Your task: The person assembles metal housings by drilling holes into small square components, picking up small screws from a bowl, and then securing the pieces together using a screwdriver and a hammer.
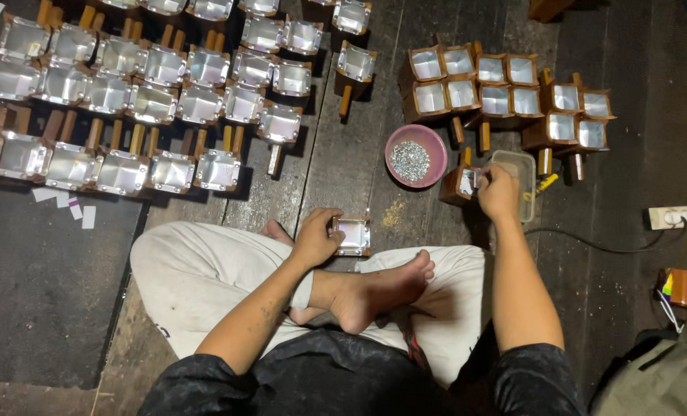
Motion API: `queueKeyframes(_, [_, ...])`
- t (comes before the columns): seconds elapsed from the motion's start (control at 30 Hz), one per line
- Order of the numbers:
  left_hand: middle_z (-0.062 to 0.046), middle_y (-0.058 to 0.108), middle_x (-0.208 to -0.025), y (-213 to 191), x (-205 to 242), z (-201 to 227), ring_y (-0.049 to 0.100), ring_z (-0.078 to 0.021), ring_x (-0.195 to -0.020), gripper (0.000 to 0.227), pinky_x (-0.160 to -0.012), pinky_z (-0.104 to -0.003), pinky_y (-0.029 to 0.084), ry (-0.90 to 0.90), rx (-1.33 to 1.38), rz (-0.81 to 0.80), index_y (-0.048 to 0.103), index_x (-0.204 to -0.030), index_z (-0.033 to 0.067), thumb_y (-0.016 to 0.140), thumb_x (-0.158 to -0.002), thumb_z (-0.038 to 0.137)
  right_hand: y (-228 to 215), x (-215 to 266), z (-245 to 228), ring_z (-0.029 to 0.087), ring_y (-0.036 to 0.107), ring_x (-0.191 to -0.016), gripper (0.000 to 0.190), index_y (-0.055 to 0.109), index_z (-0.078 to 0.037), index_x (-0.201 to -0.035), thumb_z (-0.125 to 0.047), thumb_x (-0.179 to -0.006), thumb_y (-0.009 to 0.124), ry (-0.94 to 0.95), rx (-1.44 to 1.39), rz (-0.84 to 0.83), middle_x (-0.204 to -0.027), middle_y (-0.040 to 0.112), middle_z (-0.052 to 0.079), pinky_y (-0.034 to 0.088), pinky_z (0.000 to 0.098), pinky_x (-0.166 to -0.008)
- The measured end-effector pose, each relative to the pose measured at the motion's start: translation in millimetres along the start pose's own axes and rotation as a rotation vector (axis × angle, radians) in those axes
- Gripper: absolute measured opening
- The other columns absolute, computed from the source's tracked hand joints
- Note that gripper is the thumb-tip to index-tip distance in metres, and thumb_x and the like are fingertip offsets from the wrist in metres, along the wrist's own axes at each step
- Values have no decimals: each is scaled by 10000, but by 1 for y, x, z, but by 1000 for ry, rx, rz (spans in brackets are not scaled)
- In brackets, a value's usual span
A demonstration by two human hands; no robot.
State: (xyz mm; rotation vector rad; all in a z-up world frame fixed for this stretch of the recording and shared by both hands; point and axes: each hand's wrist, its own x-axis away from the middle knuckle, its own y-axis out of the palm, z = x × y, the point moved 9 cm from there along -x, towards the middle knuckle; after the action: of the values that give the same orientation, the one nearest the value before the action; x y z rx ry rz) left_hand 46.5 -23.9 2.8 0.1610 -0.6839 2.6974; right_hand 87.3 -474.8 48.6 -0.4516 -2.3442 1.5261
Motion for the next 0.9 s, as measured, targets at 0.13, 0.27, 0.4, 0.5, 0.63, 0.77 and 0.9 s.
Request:
queueKeyframes(0.13, [-169, 662, -1160, -3, 1, 6, 661, -406, -1136, 468, -979, -461, 535, -2, 19, -3, 699, -1244, 104, 756, -779, 93, 7, -2, 6, 472, 686, -1063, 146, 754, -54, -1072, -121, -951, 707, -13, 57, -11, -1007, 743, 267, 546, 553, -889])
queueKeyframes(0.27, [-202, 673, -1124, -6, 2, 13, 669, -426, -1101, 470, -949, -462, 557, 14, 5, -8, 710, -1221, 63, 741, -752, 66, -2, 14, -6, 505, 681, -1025, 120, 737, -35, -1016, -136, -955, 717, -59, 63, -7, -973, 729, 283, 536, 578, -876])
queueKeyframes(0.4, [-173, 691, -1089, -8, -3, 6, 689, -391, -1076, 483, -916, -437, 576, 10, -21, 14, 727, -1204, 77, 756, -722, 80, -18, 30, -21, 515, 673, -1042, 166, 727, -37, -1092, -161, -981, 715, -61, 81, 9, -1001, 725, 295, 535, 589, -905])
queueKeyframes(0.5, [-186, 699, -1072, -14, -5, 9, 692, -401, -1065, 483, -904, -433, 586, -1, 1, 20, 735, -1190, 65, 750, -707, 65, -15, 26, -15, 496, 681, -1051, 172, 737, -82, -1128, -180, -989, 710, -31, 66, 5, -1014, 735, 276, 541, 575, -891])
queueKeyframes(0.63, [-202, 699, -1074, -16, -7, 11, 682, -424, -1076, 451, -930, -478, 573, 14, 0, 15, 741, -1184, 67, 735, -733, 87, -14, 23, -15, 510, 683, -1035, 147, 740, -39, -1070, -154, -982, 710, -13, 41, 8, -987, 732, 291, 541, 567, -897])
queueKeyframes(0.77, [-178, 720, -1045, -13, -12, 1, 694, -399, -1062, 318, -917, -450, 574, -3, 45, 32, 773, -1120, 108, 686, -817, 154, -8, 15, 0, 501, 673, -1047, 128, 742, -58, -1027, -171, -979, 706, 0, 82, 13, -978, 729, 290, 529, 586, -871])
queueKeyframes(0.9, [-175, 730, -1010, -14, -12, 3, 704, -393, -1040, 254, -898, -454, 578, 18, 52, 61, 788, -1076, 115, 700, -840, 150, -4, 13, 3, 494, 685, -1036, 141, 736, -44, -1015, -175, -971, 710, 12, 120, 5, -965, 735, 282, 544, 563, -882])
